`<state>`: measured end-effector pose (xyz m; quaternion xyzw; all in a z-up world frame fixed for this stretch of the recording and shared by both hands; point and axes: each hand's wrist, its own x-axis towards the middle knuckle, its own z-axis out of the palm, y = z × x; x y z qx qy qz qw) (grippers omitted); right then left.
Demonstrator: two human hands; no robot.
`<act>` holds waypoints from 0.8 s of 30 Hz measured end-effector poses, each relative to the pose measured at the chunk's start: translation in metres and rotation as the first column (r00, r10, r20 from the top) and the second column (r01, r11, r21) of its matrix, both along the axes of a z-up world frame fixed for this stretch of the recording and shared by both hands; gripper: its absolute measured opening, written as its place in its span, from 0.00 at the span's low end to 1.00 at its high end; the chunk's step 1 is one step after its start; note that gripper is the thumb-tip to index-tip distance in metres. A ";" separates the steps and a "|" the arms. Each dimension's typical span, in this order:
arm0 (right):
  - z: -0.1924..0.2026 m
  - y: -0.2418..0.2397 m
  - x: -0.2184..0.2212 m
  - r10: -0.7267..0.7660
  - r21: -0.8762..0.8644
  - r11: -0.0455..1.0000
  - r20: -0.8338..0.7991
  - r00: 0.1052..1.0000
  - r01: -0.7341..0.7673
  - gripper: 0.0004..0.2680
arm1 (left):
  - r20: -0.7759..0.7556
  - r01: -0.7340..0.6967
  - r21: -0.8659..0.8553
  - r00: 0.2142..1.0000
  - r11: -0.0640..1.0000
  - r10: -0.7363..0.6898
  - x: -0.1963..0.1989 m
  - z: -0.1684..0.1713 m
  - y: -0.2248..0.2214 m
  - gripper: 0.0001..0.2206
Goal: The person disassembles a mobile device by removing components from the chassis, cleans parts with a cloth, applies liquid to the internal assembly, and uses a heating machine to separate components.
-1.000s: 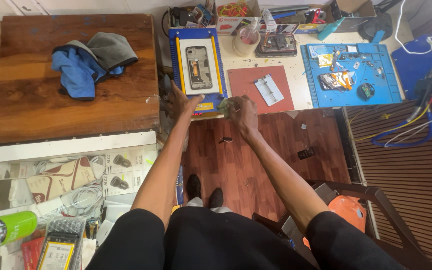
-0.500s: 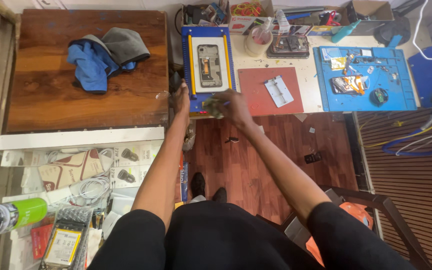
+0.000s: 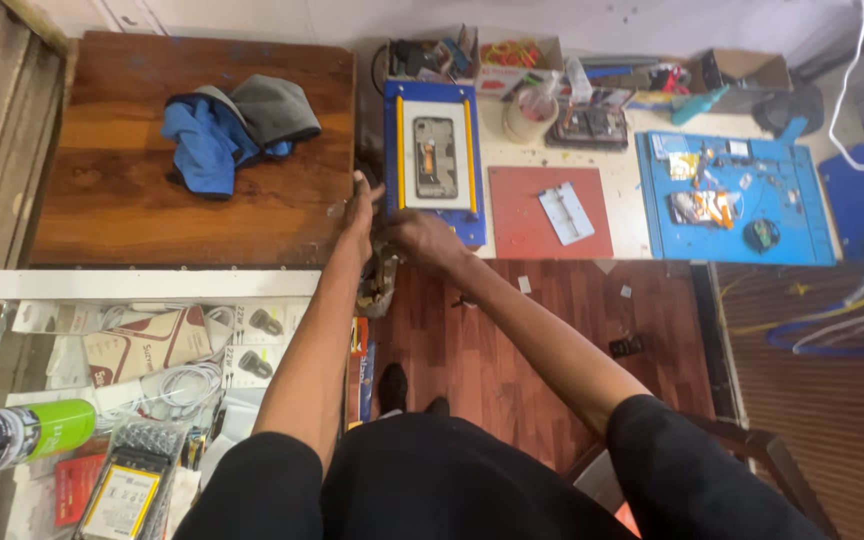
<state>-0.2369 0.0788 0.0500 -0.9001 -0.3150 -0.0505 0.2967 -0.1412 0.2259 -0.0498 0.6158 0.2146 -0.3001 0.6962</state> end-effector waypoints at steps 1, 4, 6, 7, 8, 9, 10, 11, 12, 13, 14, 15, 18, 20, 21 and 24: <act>-0.008 0.005 0.009 0.047 -0.034 0.998 -0.004 0.999 -0.047 0.04 | 0.010 0.022 -0.007 1.000 1.000 -0.022 0.004 -0.005 0.004 0.42; -0.035 0.015 0.051 0.036 -0.304 0.953 0.154 0.987 0.013 0.10 | 0.028 0.071 -0.032 0.997 0.997 -0.070 0.021 -0.034 0.017 0.42; -0.046 0.010 0.069 0.132 -0.378 0.926 0.375 0.917 0.022 0.07 | 0.025 0.081 -0.068 0.997 0.994 -0.079 0.031 -0.051 0.021 0.41; -0.047 0.006 0.077 0.183 -0.411 0.911 0.474 0.861 0.033 0.05 | 0.040 0.083 -0.083 0.996 0.993 -0.080 0.037 -0.057 0.021 0.42; -0.047 0.006 0.088 0.219 -0.415 0.909 0.397 0.891 -0.038 0.05 | 0.054 0.086 -0.097 0.995 0.992 -0.081 0.042 -0.061 0.021 0.43; -0.047 0.008 0.095 0.248 -0.411 0.906 0.316 0.916 -0.104 0.05 | 0.067 0.096 -0.108 0.994 0.990 -0.089 0.046 -0.065 0.023 0.45; -0.047 0.011 0.103 0.278 -0.403 0.900 0.232 0.932 -0.169 0.05 | 0.088 0.078 -0.066 0.993 0.995 -0.072 0.050 -0.066 0.025 0.44; -0.046 0.013 0.109 0.289 -0.454 0.874 0.199 0.936 -0.173 0.04 | 0.110 0.065 -0.026 0.992 0.998 -0.062 0.054 -0.065 0.024 0.44; -0.045 0.015 0.116 0.298 -0.504 0.845 0.166 0.940 -0.178 0.04 | 0.132 0.052 0.014 0.990 0.999 -0.053 0.056 -0.061 0.023 0.44; -0.044 0.015 0.122 0.300 -0.551 0.814 0.132 0.945 -0.182 0.04 | 0.095 0.074 -0.023 0.993 0.997 -0.072 0.057 -0.055 0.022 0.45; -0.043 0.014 0.129 0.291 -0.541 0.822 0.134 0.947 -0.176 0.04 | 0.058 0.095 -0.061 0.994 0.994 -0.092 0.058 -0.048 0.022 0.45; -0.043 0.014 0.139 0.284 -0.528 0.831 0.137 0.949 -0.172 0.04 | 0.023 0.113 -0.097 0.994 0.989 -0.111 0.059 -0.038 0.025 0.46; -0.049 0.009 0.168 0.308 -0.529 0.837 0.245 0.919 -0.139 0.03 | -0.176 0.162 -0.015 0.971 0.987 -0.162 0.059 0.018 0.023 0.45; -0.049 0.001 0.188 0.333 -0.577 0.808 0.280 0.900 -0.120 0.03 | -0.130 0.145 -0.037 0.980 0.989 -0.149 0.060 0.038 0.023 0.47; -0.047 -0.001 0.199 0.341 -0.613 0.781 0.263 0.902 -0.116 0.03 | -0.112 0.136 -0.046 0.984 0.990 -0.140 0.060 0.042 0.025 0.48; -0.040 -0.007 0.226 0.270 -0.779 0.621 0.104 0.957 -0.091 0.03 | -0.057 0.213 -0.112 0.974 0.971 -0.220 0.076 0.045 0.029 0.51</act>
